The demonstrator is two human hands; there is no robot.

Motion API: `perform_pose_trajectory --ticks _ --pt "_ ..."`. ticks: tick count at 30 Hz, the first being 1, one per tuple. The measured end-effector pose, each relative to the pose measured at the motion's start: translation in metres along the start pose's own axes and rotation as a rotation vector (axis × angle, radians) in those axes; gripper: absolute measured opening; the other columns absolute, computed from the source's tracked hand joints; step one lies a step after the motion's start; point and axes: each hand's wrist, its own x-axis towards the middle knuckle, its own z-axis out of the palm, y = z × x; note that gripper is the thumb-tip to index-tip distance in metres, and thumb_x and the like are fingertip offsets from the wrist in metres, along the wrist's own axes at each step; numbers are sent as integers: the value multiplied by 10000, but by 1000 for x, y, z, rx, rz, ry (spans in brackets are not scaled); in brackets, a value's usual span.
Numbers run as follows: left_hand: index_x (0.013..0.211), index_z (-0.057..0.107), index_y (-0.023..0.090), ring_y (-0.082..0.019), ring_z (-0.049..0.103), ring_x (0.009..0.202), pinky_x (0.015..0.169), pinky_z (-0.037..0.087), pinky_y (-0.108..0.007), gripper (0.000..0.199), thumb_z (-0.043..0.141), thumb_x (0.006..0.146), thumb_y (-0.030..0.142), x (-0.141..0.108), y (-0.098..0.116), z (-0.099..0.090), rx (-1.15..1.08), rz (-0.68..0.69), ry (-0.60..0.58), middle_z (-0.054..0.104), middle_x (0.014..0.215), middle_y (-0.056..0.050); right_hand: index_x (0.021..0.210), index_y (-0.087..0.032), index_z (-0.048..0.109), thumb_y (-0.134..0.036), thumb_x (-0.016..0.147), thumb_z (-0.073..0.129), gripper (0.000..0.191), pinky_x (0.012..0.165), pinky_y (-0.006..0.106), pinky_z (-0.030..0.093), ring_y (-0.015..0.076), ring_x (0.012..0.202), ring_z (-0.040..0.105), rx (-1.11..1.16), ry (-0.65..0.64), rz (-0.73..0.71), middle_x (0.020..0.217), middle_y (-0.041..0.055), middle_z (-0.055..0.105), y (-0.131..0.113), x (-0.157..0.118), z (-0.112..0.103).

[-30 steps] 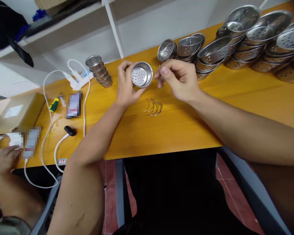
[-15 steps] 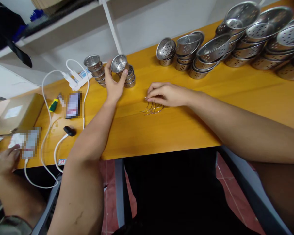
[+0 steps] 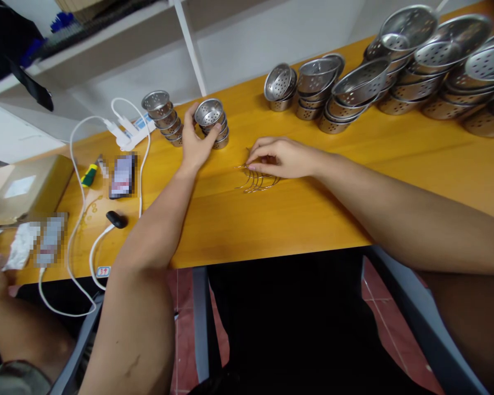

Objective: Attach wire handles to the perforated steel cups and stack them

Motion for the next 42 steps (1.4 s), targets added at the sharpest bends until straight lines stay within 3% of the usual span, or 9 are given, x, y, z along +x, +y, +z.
perform_pose_trajectory --ticks 6,15,19,22,25,28,34,38,42 --pt "1688 496 356 -293 576 1723 1509 454 -612 1114 761 890 1086 -4 15 -2 35 -37 -16 641 1817 -70 1167 -244 889 -584 1150 692 393 879 429 579 249 935 734 -4 15 16 1166 112 797 -4 -1 -3" --pt "1634 589 359 -394 664 1674 1484 510 -617 1125 808 816 1100 5 0 6 -66 -28 4 702 1690 -137 1172 -244 889 -607 1149 682 418 957 503 628 311 993 773 -62 107 94 1163 137 822 0 0 -3" --pt "1680 566 350 -392 668 1687 1467 543 -610 1162 773 831 1116 4 6 5 -47 -46 -41 721 1697 -129 1426 -250 843 -626 1153 690 489 1126 624 644 424 1215 791 -199 276 254 1367 194 805 12 -3 -5" --pt "1725 510 373 -331 603 1759 1495 524 -562 1149 676 885 1139 -2 7 7 -14 -53 -33 704 1767 -79 1689 -240 690 -630 1129 735 684 1242 685 596 491 1400 738 -290 370 349 1628 235 700 29 -4 -6" --pt "1787 427 386 -346 528 1824 1523 482 -559 1184 688 895 1121 -9 1 11 -3 -34 -30 601 1870 -101 1783 -222 570 -629 1083 836 853 1228 677 598 487 1365 748 -286 383 380 1726 269 629 51 -1 -8" --pt "1831 332 392 -406 505 1831 1502 480 -615 1316 824 822 1079 -13 -14 14 -20 -23 -37 474 1922 -177 1678 -144 608 -609 1071 899 818 1199 596 603 446 1317 769 -226 384 342 1667 316 655 75 7 -12" --pt "1639 496 325 -415 594 1679 1462 503 -662 1269 868 717 1114 -11 -49 12 26 -48 78 576 1717 -205 1460 -74 686 -536 1006 1019 729 1120 527 611 403 1261 765 -362 465 365 1531 361 733 114 28 -13" --pt "1572 478 297 -431 600 1587 1396 562 -679 1327 772 654 1208 -8 -67 10 41 -76 188 522 1691 -238 1359 -45 710 -449 1027 1014 605 1150 508 592 391 1259 775 -441 449 473 1467 379 760 104 36 -13" --pt "1379 524 281 -402 647 1398 1352 572 -718 1214 696 660 1245 -5 -65 12 68 -114 281 577 1474 -195 1455 27 702 -394 1125 885 566 1203 649 557 512 1343 773 -449 395 588 1472 443 741 74 39 -21"
